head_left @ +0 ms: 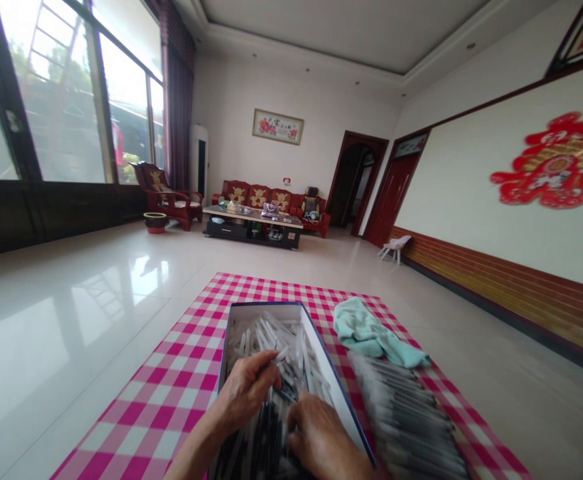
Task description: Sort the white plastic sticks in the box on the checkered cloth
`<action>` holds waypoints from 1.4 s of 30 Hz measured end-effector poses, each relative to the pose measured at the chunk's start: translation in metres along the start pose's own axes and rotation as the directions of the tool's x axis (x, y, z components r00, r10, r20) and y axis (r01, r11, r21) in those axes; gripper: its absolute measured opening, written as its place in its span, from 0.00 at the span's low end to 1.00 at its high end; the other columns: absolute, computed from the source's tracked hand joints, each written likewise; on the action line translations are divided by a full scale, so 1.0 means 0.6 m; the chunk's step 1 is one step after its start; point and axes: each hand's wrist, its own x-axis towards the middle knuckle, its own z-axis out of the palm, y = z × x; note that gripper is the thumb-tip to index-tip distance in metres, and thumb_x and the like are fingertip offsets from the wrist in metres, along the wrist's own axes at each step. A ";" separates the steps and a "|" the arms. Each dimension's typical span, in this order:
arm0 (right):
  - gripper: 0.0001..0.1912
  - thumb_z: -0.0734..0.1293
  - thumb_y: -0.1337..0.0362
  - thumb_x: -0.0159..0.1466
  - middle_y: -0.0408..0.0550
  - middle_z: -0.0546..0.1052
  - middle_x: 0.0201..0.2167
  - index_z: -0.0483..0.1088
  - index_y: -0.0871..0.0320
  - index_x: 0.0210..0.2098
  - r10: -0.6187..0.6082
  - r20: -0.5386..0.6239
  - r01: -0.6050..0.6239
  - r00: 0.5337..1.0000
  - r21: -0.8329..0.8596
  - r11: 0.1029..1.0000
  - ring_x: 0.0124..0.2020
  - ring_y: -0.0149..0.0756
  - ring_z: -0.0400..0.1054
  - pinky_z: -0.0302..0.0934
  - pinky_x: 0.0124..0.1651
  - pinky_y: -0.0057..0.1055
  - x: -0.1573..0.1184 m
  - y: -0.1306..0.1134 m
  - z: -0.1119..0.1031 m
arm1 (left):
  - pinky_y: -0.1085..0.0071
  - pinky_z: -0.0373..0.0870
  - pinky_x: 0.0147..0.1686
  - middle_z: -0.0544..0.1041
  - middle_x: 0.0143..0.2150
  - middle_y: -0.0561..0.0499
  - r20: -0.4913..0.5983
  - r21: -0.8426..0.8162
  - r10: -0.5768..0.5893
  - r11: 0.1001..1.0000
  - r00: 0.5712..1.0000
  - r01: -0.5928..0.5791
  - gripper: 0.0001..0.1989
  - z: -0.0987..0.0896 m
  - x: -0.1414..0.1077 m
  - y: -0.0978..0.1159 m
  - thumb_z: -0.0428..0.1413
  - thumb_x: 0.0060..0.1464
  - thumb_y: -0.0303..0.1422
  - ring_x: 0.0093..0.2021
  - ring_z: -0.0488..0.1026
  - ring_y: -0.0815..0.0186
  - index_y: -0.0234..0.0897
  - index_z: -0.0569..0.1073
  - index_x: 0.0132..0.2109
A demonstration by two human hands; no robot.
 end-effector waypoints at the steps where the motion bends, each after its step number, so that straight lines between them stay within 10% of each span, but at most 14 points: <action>1: 0.12 0.64 0.75 0.47 0.47 0.76 0.31 0.72 0.55 0.29 -0.003 -0.002 0.003 1.000 0.001 1.000 0.36 0.39 0.69 0.57 0.37 0.28 0.001 0.000 0.001 | 0.78 0.61 0.23 0.74 0.25 0.54 -0.011 0.008 -0.008 1.000 1.000 0.008 0.13 0.000 0.000 -0.001 0.48 0.58 0.35 0.21 0.65 0.73 0.33 0.74 0.43; 10: 0.06 0.63 0.68 0.56 0.46 0.77 0.27 0.72 0.57 0.32 -0.049 -0.155 0.100 0.987 0.339 0.935 0.30 0.37 0.70 0.60 0.34 0.29 0.043 -0.019 -0.028 | 0.77 0.61 0.24 0.71 0.21 0.55 -0.041 0.079 0.029 0.997 0.999 -0.026 0.19 0.001 0.003 -0.017 0.48 0.59 0.39 0.21 0.63 0.72 0.33 0.72 0.52; 16: 0.12 0.67 0.58 0.56 0.49 0.78 0.33 0.73 0.59 0.37 0.164 -0.131 0.020 0.978 0.836 0.548 0.34 0.40 0.72 0.64 0.34 0.30 0.055 -0.024 -0.043 | 0.77 0.59 0.23 0.71 0.20 0.55 0.003 0.100 0.048 0.994 0.999 -0.048 0.20 0.001 0.001 -0.015 0.47 0.60 0.40 0.21 0.62 0.72 0.33 0.72 0.51; 22: 0.15 0.73 0.58 0.51 0.47 0.77 0.33 0.74 0.58 0.36 0.257 -0.091 0.020 0.962 0.963 0.267 0.36 0.37 0.71 0.64 0.34 0.27 0.055 -0.027 -0.039 | 0.77 0.59 0.24 0.70 0.20 0.55 0.074 0.117 0.080 0.989 0.994 -0.088 0.17 0.002 -0.001 -0.003 0.46 0.60 0.39 0.21 0.63 0.72 0.34 0.75 0.45; 42: 0.16 0.70 0.55 0.53 0.47 0.78 0.31 0.76 0.59 0.35 0.166 -0.198 0.066 0.966 0.809 0.584 0.32 0.38 0.70 0.65 0.35 0.30 0.057 -0.016 -0.035 | 0.78 0.58 0.23 0.68 0.19 0.56 0.096 0.196 0.050 0.978 0.994 -0.068 0.17 0.005 -0.004 0.004 0.47 0.59 0.33 0.20 0.63 0.72 0.33 0.74 0.50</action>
